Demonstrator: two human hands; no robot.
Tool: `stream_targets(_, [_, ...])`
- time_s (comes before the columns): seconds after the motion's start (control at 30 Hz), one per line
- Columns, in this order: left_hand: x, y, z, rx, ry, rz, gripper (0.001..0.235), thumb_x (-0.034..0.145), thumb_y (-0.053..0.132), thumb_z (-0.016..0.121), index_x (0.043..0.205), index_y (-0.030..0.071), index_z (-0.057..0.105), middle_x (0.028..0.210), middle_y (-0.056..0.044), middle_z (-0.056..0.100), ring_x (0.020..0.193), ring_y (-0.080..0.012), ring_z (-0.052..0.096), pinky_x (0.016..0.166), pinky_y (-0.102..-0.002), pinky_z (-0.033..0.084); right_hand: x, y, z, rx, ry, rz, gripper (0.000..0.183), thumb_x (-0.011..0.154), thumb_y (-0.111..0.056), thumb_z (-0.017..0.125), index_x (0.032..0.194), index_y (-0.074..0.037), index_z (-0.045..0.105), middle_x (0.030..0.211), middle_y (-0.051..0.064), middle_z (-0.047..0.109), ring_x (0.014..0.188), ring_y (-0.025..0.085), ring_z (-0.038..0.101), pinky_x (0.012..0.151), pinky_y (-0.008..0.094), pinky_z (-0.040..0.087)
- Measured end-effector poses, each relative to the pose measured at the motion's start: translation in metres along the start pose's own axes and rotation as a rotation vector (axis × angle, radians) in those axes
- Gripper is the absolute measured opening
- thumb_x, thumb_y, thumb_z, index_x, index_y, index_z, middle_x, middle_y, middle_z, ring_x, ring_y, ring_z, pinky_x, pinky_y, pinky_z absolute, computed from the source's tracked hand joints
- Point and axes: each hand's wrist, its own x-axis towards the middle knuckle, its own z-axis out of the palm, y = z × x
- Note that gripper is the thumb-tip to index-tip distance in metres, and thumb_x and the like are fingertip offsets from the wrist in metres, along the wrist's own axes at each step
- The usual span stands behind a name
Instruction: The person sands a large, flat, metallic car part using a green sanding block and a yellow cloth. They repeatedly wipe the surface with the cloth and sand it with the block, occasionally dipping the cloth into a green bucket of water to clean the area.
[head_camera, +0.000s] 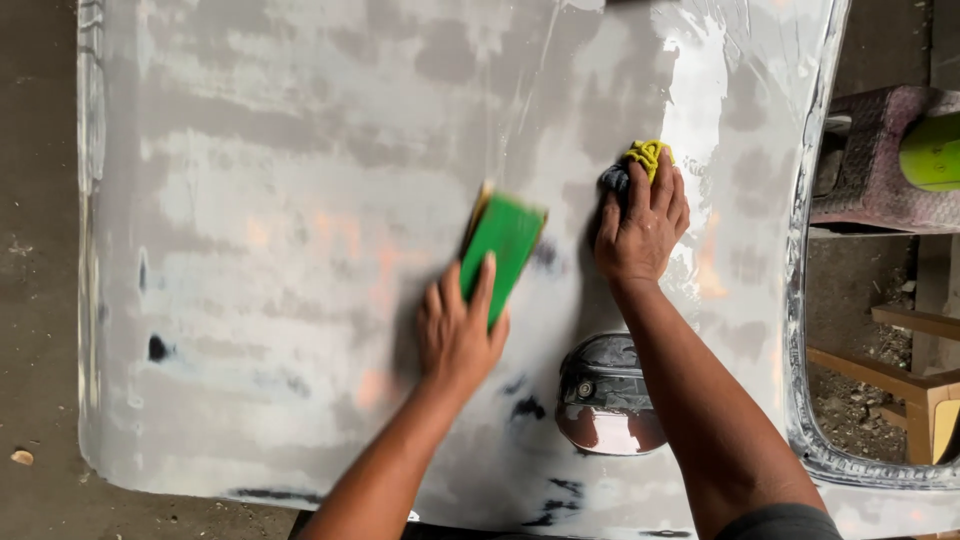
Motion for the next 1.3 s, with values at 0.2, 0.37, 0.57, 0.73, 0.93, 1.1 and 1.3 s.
stream_targets(0.2, [0.002,0.002,0.015,0.010,-0.032,0.066,0.072,0.087,0.042,0.069,0.152,0.020,0.046,0.141,-0.023,0.049,0.108,-0.0416,0.053,0.081,-0.055,0.048,0.000,0.002,0.001,0.010,0.013,-0.001,0.051,0.099,-0.024,0.062,0.148,-0.014,0.055,0.169,0.013,0.030,0.153,0.039,0.027,0.124,0.052,0.017])
stream_targets(0.37, [0.179,0.030,0.052,0.002,0.150,0.065,0.077,0.084,0.039,0.074,0.152,0.021,0.043,0.142,-0.019,0.048,0.117,-0.0399,0.051,0.090,-0.056,0.046,0.000,0.002,0.001,0.018,0.024,-0.004,0.050,0.098,-0.023,0.063,0.146,-0.013,0.055,0.169,0.013,0.032,0.153,0.039,0.029,0.125,0.052,0.018])
stream_targets(0.57, [0.201,0.042,0.048,0.018,0.114,0.075,0.079,0.087,0.039,0.073,0.155,0.021,0.038,0.141,-0.019,0.047,0.115,-0.0390,0.051,0.089,-0.054,0.045,0.001,0.005,0.000,0.022,0.001,-0.005,0.052,0.096,-0.023,0.063,0.147,-0.012,0.054,0.170,0.015,0.029,0.154,0.040,0.027,0.124,0.054,0.017])
stream_targets(0.73, [0.040,-0.002,0.005,-0.005,0.004,0.193,0.079,0.087,0.038,0.072,0.157,0.021,0.040,0.144,-0.023,0.049,0.109,-0.0413,0.052,0.085,-0.055,0.045,0.014,0.027,0.003,0.041,-0.058,-0.066,0.056,0.102,-0.034,0.064,0.152,-0.012,0.052,0.171,0.018,0.025,0.155,0.043,0.024,0.122,0.060,0.016])
stream_targets(0.93, [-0.058,-0.086,-0.011,0.072,-0.030,-0.110,0.073,0.085,0.043,0.075,0.150,0.021,0.049,0.138,-0.022,0.050,0.104,-0.0415,0.052,0.084,-0.055,0.046,0.131,0.010,0.024,-0.012,-0.172,-0.294,0.058,0.111,-0.047,0.059,0.154,-0.010,0.051,0.172,0.022,0.024,0.156,0.047,0.022,0.123,0.064,0.016])
stream_targets(1.1, [-0.042,-0.116,-0.013,0.137,0.237,-0.382,0.079,0.088,0.038,0.076,0.156,0.013,0.045,0.140,-0.025,0.048,0.114,-0.0448,0.049,0.095,-0.056,0.045,0.165,-0.078,0.060,-0.024,-0.305,-0.357,0.057,0.112,-0.045,0.056,0.159,-0.014,0.047,0.170,0.020,0.027,0.160,0.044,0.021,0.129,0.062,0.012])
stream_targets(1.3, [-0.039,-0.119,-0.014,0.103,0.222,-0.426,0.078,0.088,0.038,0.076,0.156,0.015,0.046,0.141,-0.023,0.047,0.116,-0.0442,0.048,0.094,-0.056,0.045,-0.022,-0.134,0.048,0.090,-0.406,-0.978,0.055,0.101,-0.027,0.053,0.154,-0.013,0.048,0.167,0.016,0.036,0.156,0.036,0.027,0.126,0.062,0.013])
